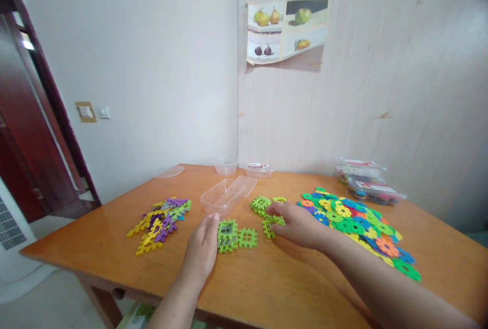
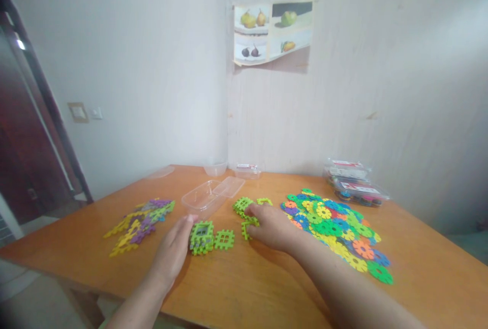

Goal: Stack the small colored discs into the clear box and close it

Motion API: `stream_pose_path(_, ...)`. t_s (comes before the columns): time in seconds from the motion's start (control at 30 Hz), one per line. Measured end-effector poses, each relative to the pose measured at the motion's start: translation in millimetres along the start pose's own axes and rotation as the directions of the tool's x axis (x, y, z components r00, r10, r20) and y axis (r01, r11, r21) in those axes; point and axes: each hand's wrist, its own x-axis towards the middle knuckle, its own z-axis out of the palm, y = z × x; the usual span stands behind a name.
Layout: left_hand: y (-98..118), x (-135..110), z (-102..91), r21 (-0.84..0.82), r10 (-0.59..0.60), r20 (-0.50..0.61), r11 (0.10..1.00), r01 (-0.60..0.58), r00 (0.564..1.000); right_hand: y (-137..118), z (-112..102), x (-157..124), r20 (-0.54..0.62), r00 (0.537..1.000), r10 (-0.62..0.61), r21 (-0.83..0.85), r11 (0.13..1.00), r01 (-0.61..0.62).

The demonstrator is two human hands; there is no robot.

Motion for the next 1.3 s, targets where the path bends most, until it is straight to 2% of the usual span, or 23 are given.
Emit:
stream_pose_path(0.13, -1, 0, 0.9, -0.002, 0.003, 0.008, 1.0, -0.003, 1.0, 6, -4, -8, 0.06, 0.998, -0.024, -0.084, 0.996, 0.029)
stream_pose_path(0.23, -1, 0, 1.1, -0.011, 0.001, 0.017, 1.0, -0.001, 1.0, 6, -3, -11, 0.056, 0.996, -0.068, -0.11, 0.991, 0.074)
stream_pose_path(0.43, 1, 0, 1.5, -0.026, -0.01, 0.009, 1.0, 0.011, 1.0, 3, -1, -8, 0.005, 0.996, -0.083, -0.016, 0.996, 0.084)
stream_pose_path(0.57, 1, 1, 1.8, -0.028, -0.018, 0.005, 0.999, 0.018, 1.0, -12, 8, -2, 0.048, 0.996, -0.069, 0.08, 0.995, 0.065)
stream_pose_path(0.7, 1, 1, 1.4, -0.039, -0.033, 0.015, 0.999, 0.033, 0.999, -31, 20, 3, 0.105, 0.992, -0.068, 0.061, 0.996, 0.062)
stream_pose_path(0.8, 0, 1, 0.8, -0.05, -0.034, 0.017, 0.998, 0.035, 0.999, -38, 27, 5, 0.084, 0.995, -0.059, 0.033, 0.998, 0.056)
stream_pose_path(1.07, 0, 1, 0.4, -0.042, -0.011, 0.022, 0.999, 0.012, 1.0, -37, 32, 8, 0.06, 0.989, -0.138, -0.007, 0.99, 0.138)
stream_pose_path(1.3, 0, 0, 0.8, -0.046, -0.016, 0.022, 0.999, 0.017, 1.0, -36, 24, 11, 0.094, 0.989, -0.114, -0.021, 0.993, 0.116)
